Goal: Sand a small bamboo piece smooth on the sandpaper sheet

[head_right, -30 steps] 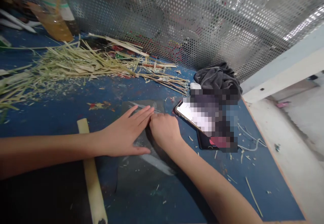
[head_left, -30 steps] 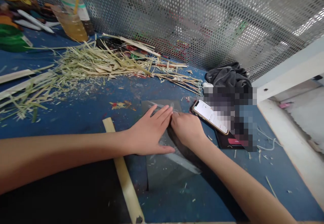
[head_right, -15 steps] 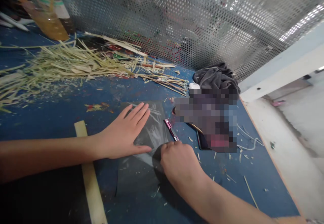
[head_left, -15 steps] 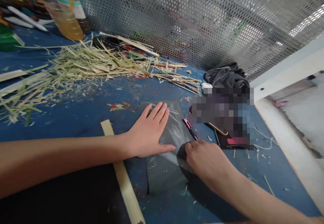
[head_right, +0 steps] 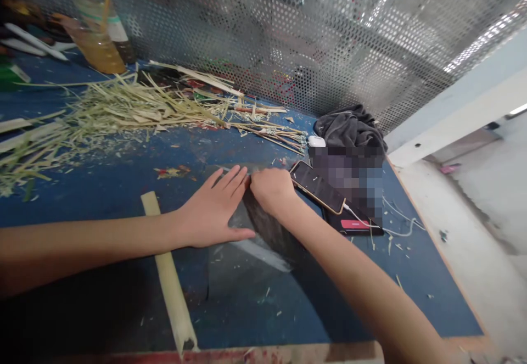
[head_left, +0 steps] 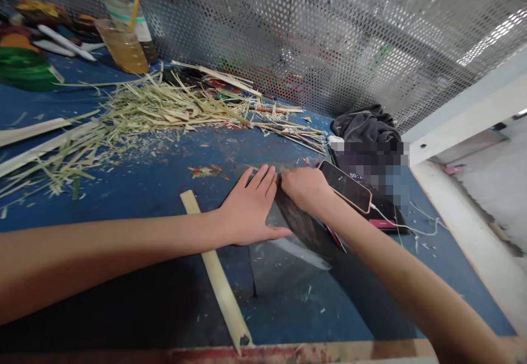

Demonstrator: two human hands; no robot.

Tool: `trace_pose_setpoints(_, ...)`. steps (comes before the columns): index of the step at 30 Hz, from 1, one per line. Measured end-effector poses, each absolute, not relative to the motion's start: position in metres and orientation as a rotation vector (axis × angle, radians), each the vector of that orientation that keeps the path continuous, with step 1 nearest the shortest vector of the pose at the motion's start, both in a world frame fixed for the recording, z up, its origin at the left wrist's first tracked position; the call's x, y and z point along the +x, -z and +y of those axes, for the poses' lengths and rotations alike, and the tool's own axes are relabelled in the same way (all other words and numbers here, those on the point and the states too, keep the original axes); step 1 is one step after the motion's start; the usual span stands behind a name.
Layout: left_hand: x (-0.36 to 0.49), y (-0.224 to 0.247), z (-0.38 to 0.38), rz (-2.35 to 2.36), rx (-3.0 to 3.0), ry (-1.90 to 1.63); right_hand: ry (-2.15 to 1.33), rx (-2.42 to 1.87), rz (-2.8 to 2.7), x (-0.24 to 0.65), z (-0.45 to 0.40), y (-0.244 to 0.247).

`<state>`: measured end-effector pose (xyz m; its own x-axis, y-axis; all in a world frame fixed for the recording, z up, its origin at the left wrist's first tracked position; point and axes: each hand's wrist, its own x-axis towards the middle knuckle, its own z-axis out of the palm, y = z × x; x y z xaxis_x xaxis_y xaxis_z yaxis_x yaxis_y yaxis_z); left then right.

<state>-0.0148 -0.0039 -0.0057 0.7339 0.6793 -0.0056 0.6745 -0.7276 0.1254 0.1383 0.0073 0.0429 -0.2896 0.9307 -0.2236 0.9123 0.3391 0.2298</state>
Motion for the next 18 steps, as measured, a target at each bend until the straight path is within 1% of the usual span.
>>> trace_pose_setpoints(5, -0.016, 0.007, -0.005, 1.092, 2.820, -0.060, -0.182, 1.985, 2.189, 0.159, -0.025, -0.032)
trace_pose_setpoints(7, -0.016, 0.007, -0.004, 1.094, 2.818, -0.065, -0.173, 2.047, 2.173, 0.165, -0.025, -0.028)
trace_pose_setpoints(18, -0.018, 0.007, -0.005, 1.092, 2.799, -0.058, -0.180, 1.906, 2.326, 0.139, 0.022, -0.021)
